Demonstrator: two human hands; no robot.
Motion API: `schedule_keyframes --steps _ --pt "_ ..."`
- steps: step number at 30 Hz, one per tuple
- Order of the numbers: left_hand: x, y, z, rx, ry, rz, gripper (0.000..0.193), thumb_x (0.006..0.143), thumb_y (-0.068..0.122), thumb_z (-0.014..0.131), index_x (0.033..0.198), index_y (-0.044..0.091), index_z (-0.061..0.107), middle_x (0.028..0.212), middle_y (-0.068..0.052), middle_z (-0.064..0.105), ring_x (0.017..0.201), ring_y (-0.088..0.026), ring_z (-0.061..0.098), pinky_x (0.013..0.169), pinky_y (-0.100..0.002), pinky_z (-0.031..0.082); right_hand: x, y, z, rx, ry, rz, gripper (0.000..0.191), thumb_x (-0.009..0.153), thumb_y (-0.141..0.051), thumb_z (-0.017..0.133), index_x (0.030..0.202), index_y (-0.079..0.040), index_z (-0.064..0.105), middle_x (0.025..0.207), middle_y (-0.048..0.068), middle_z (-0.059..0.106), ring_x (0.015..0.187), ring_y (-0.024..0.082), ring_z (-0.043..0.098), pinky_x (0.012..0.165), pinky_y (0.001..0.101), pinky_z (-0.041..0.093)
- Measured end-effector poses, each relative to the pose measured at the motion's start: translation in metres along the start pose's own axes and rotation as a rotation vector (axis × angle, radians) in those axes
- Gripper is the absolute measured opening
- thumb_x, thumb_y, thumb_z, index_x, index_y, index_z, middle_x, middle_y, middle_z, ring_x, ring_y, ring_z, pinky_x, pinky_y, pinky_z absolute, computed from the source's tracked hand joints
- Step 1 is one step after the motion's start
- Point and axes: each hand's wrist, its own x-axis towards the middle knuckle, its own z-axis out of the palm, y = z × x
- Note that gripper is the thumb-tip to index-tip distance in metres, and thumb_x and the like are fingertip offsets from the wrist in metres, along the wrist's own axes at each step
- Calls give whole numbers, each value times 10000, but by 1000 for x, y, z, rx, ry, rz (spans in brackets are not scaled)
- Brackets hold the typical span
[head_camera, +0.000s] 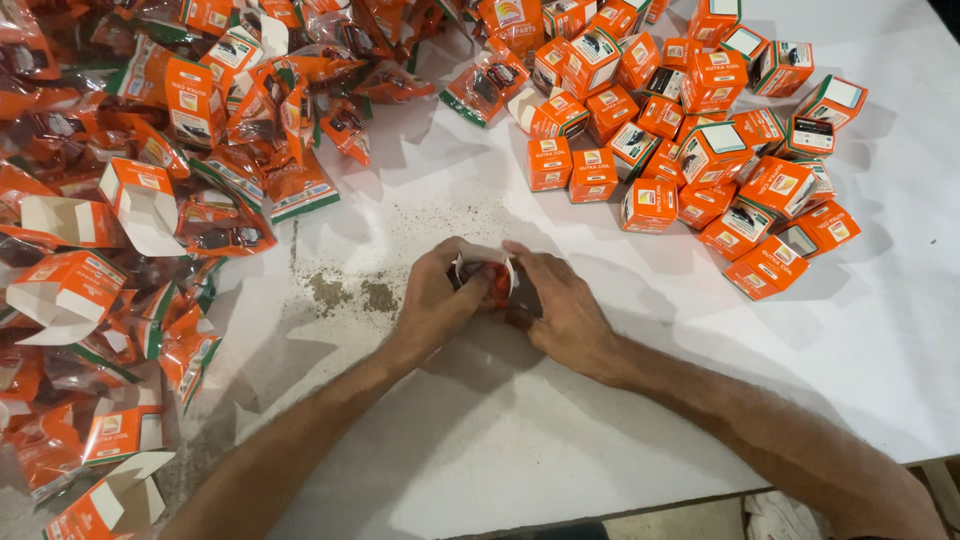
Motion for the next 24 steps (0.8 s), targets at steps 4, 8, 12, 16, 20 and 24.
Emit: schedule_keyframes --steps 4,8,12,16,20,24 --pt "1 -6 4 136 43 144 188 918 58 661 1085 -17 708 923 -92 704 813 -150 660 735 -304 576 -4 3 1 -2 17 26 646 808 -90 804 1387 -62 519 1300 157 651 1199 356 629 989 418 522" --pt "1 -7 -10 219 -113 233 341 877 68 619 1205 -9 674 1002 -78 691 879 -141 681 803 -290 574 -5 6 1 -404 64 -432 862 603 8 728 1430 3 486 1346 202 638 1279 377 586 1074 446 488" --pt "2 -8 -36 -236 -374 140 449 845 133 584 1261 -15 660 1063 -85 709 896 -148 683 789 -296 573 -5 4 6 -567 76 -486 777 702 -59 727 1415 106 467 1307 271 607 1255 406 565 1037 471 485" --pt "5 -12 -41 -390 -351 -24 319 1034 148 600 1219 -80 724 922 -122 689 765 -159 627 716 -298 546 -5 2 8 -575 106 -472 617 853 -76 704 1413 79 496 1314 259 611 1274 392 573 1040 462 503" --pt "12 -16 -29 -282 -224 -91 167 946 80 641 1067 -30 676 955 -84 737 770 -125 660 646 -302 546 -4 2 9 -547 127 -466 631 786 -38 701 1383 70 530 1318 249 622 1272 405 580 1026 465 517" --pt "9 -20 -11 117 -22 205 103 938 14 686 1037 -14 681 969 -141 724 827 -197 647 717 -323 538 -3 3 6 -424 118 -426 616 725 -8 726 1318 32 565 1327 227 626 1275 400 575 1022 471 519"
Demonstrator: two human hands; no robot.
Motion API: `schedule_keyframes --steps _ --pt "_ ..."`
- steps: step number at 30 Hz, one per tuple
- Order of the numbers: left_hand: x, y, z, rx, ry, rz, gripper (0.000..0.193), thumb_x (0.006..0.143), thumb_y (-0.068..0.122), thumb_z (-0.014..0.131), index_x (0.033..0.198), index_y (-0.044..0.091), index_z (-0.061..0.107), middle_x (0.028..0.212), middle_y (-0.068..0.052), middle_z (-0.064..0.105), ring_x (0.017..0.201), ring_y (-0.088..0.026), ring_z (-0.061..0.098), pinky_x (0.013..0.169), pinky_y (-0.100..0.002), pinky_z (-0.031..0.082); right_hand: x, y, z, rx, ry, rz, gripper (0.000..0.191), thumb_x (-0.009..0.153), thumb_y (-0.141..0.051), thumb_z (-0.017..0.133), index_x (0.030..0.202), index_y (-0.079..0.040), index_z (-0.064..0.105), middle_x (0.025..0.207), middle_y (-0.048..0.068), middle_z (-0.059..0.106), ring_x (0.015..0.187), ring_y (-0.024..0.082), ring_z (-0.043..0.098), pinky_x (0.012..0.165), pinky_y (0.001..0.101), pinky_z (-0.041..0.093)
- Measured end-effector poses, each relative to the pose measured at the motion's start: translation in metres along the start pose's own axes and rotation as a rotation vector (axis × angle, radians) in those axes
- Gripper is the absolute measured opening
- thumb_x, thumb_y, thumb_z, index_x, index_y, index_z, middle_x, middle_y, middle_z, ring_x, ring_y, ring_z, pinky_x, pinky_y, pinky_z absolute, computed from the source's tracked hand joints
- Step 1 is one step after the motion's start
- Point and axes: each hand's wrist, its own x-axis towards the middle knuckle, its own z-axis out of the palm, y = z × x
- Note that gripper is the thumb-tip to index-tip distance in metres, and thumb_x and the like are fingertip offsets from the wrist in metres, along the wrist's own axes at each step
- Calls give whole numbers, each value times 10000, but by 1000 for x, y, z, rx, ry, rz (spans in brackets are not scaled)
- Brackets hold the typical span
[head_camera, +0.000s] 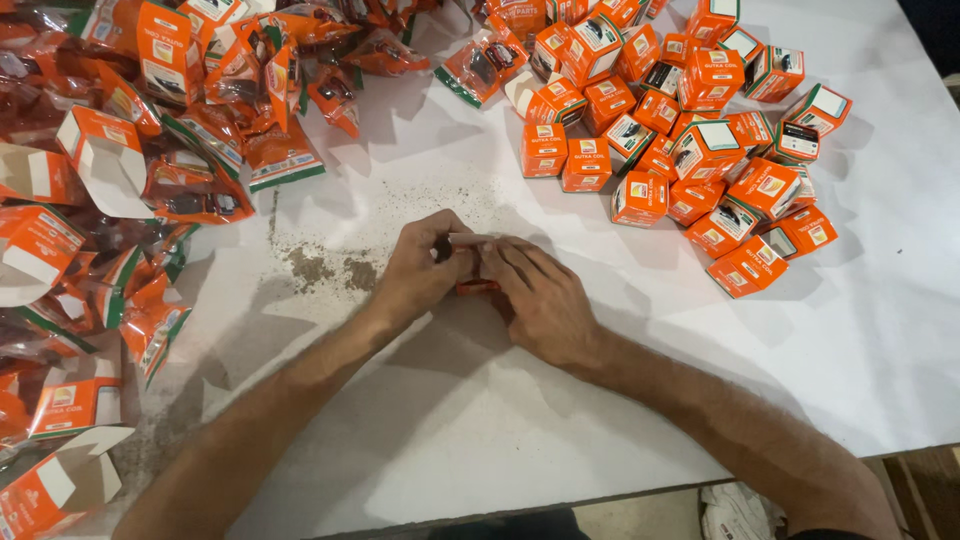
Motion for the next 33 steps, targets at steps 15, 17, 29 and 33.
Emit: schedule_keyframes --steps 15,17,29,33 --pt "-25 11 -11 530 -16 671 492 838 147 786 1266 8 587 1379 -196 612 1200 -389 653 933 -445 579 0 7 -3 261 -60 266 512 784 -57 803 1131 -28 428 1307 185 666 1140 420 640 928 501 524" --pt "-25 10 -9 508 -3 607 394 879 118 768 1230 36 610 1371 -165 642 1187 -352 681 918 -424 598 0 8 -2 246 -66 253 519 788 -56 808 1133 -32 420 1308 192 665 1129 422 642 924 505 525" --pt "-25 14 -9 716 -66 863 163 857 20 724 957 7 596 1474 -248 549 1407 -415 523 1177 -527 454 -1 9 -1 214 -73 193 679 800 -116 848 1317 -52 412 1295 208 626 1222 411 605 1001 488 503" --pt "-27 15 -6 696 -37 860 202 781 26 734 946 34 618 1394 -255 559 1343 -449 529 1153 -528 444 4 14 3 261 -26 -87 916 753 -164 841 1478 -32 297 1483 260 480 1400 429 456 1156 520 387"
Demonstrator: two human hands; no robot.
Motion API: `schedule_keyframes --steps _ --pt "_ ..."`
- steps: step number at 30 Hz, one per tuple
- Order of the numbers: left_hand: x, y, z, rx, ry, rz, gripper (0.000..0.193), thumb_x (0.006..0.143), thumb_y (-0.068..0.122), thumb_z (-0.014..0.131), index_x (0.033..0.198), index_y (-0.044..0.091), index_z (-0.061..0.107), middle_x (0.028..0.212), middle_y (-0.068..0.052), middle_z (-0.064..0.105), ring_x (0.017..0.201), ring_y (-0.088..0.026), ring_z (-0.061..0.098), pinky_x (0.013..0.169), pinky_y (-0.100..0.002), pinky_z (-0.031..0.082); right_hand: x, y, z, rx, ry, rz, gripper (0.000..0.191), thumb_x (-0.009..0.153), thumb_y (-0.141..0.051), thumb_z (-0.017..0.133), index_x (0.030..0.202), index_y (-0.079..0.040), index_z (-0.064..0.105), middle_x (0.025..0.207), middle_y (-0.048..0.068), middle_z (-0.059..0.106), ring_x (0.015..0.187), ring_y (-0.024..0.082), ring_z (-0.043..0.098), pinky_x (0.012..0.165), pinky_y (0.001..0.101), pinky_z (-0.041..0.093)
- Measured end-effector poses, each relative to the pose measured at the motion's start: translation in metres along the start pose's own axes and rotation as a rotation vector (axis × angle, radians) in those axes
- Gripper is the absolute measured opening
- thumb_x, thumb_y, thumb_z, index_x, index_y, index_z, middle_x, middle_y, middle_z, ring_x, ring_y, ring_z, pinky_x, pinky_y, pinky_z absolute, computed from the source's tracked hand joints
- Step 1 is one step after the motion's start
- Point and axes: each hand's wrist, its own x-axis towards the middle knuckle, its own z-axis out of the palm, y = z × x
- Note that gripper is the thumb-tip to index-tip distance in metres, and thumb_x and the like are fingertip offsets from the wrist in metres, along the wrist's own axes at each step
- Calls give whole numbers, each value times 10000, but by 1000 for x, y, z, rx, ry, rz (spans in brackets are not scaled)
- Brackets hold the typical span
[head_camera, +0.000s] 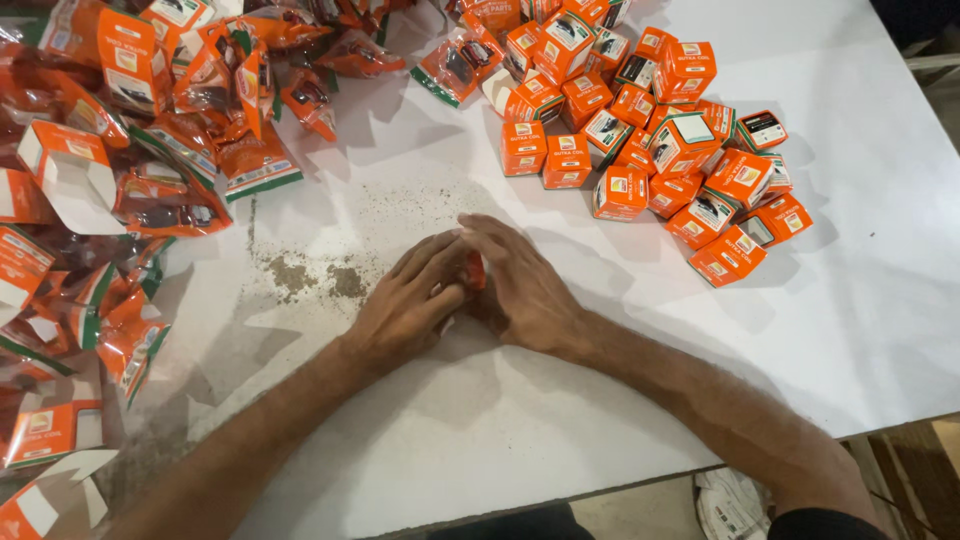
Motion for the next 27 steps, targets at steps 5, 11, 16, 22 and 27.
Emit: schedule_keyframes --steps 5,11,16,22,27 --pt "-1 -11 -1 -117 219 -190 259 893 15 722 1136 3 634 1355 -190 580 1272 -403 585 1070 -479 491 21 20 -7 -440 -88 0 804 894 -271 752 1533 1 346 1436 203 497 1454 401 400 1222 660 208" --pt "44 -83 19 -21 273 -308 304 911 1 725 1183 22 592 1327 -169 589 1252 -381 565 1073 -477 470 38 82 -41 -852 66 42 600 941 -317 698 1429 1 554 1564 230 467 1467 411 399 1213 650 233" --pt "124 -172 47 68 402 -322 370 871 -39 676 1219 18 565 1227 -201 574 1175 -403 554 1013 -486 468 50 101 -41 -1095 73 321 604 944 -295 675 1446 16 548 1500 249 493 1391 422 415 1140 708 239" --pt "209 -237 75 141 473 -377 307 851 32 729 1100 46 550 1115 -180 573 1060 -406 561 900 -509 478 47 49 -34 -653 19 197 729 845 -298 705 1458 10 459 1517 281 411 1413 441 391 1173 643 225" --pt "248 -244 105 -41 340 -200 112 960 85 704 978 123 600 984 -75 665 999 -330 662 833 -457 539 32 24 -10 -226 -122 29 677 918 -337 721 1471 -39 468 1514 242 469 1411 432 433 1196 542 313"
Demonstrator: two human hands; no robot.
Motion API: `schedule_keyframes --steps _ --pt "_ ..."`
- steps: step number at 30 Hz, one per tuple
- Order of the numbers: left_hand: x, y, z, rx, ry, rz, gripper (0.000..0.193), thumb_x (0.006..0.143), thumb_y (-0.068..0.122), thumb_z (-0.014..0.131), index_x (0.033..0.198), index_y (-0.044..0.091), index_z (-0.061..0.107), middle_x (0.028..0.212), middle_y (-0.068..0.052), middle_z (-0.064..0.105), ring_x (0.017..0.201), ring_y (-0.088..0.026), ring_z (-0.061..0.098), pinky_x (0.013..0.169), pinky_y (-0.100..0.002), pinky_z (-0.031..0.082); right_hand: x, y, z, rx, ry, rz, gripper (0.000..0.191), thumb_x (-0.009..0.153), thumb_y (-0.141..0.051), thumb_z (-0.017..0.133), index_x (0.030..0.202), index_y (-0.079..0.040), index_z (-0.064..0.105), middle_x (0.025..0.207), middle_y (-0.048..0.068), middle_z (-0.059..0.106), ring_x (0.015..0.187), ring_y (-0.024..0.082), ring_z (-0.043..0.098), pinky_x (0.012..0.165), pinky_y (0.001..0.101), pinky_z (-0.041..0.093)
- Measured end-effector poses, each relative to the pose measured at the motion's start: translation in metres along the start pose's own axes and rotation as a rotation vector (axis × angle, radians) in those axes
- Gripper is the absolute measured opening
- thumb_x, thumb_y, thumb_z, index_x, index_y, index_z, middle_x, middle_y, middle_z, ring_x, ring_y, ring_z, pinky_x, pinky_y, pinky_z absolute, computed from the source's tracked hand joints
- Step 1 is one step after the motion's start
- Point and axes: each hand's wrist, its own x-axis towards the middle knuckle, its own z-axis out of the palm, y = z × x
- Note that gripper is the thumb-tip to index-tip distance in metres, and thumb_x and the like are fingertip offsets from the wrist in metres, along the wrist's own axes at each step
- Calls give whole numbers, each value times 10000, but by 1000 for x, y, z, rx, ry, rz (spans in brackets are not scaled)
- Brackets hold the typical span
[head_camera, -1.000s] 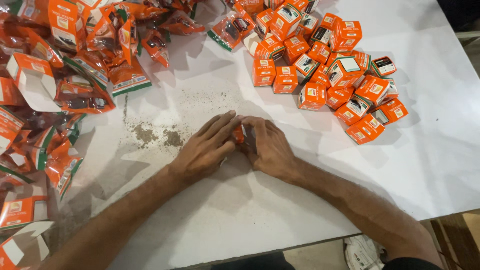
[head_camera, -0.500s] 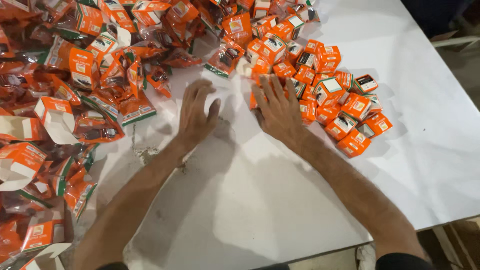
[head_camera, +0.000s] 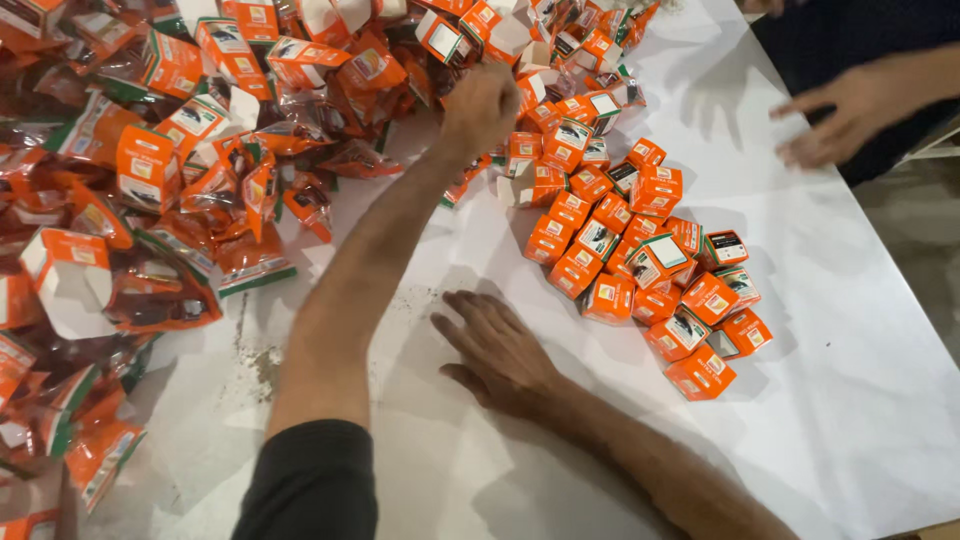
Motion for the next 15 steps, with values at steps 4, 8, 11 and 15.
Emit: schedule_keyframes --steps 4,8,11,15 --pt "-30 11 17 152 -340 106 256 824 204 694 1015 80 577 910 -132 645 887 -358 650 745 -508 512 1 8 1 -29 -30 10 711 869 -331 757 1438 -10 475 1452 233 500 1361 418 468 1154 523 371" --pt "-64 14 16 290 -128 208 568 770 235 720 1256 13 529 845 -171 616 759 -351 628 680 -492 470 0 7 1 -13 11 -31 747 809 -287 780 1433 7 494 1421 225 536 1305 406 514 1128 503 409" --pt "-76 20 15 231 -207 109 646 802 189 705 1369 -24 483 802 -130 622 763 -355 633 803 -512 456 -3 7 0 23 29 -10 694 833 -255 771 1422 -14 495 1401 203 570 1307 385 553 1138 483 434" --pt "-78 24 -4 118 -154 -29 534 875 43 614 1395 32 490 944 -120 623 860 -330 650 796 -484 471 -7 9 -5 9 200 -26 626 973 -272 722 1475 -22 446 1434 214 552 1341 403 545 1156 508 455"
